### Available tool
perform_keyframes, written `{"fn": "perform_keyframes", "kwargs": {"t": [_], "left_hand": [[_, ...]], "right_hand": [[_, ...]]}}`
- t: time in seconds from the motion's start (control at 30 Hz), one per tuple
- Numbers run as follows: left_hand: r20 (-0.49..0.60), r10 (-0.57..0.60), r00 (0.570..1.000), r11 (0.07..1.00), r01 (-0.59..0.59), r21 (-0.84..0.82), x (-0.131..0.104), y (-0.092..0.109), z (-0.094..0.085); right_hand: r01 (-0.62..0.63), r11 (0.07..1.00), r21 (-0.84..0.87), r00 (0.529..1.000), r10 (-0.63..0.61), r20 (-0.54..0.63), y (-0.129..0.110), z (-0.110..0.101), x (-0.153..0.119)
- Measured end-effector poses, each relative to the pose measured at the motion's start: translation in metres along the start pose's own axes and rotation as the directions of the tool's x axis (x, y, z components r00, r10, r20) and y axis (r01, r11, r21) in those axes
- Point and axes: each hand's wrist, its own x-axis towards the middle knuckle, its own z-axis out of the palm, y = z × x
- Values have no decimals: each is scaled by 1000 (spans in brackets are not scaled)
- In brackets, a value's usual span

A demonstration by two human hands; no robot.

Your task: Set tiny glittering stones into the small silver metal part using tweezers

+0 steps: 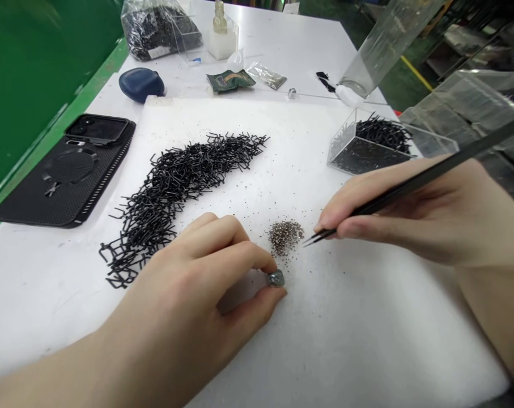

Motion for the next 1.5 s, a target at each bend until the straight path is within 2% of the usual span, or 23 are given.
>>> {"fn": "perform_keyframes", "kwargs": {"t": [0.23,0.63,1.2,1.5], "left_hand": [[11,-2,1000,1000,2,-14,-1,-4,0],[20,6,1000,1000,-6,-7,-1,-4,1],[5,-24,1000,1000,24,7,0,-3,0],[39,-25,999,1000,25,1,0,0,-3]], "right_hand": [[-21,995,102,999,16,49,12,2,3],[-36,997,70,998,32,60,13,1,1],[-40,990,132,997,29,78,14,1,4],[-63,991,115,995,53,88,14,1,3]]}}
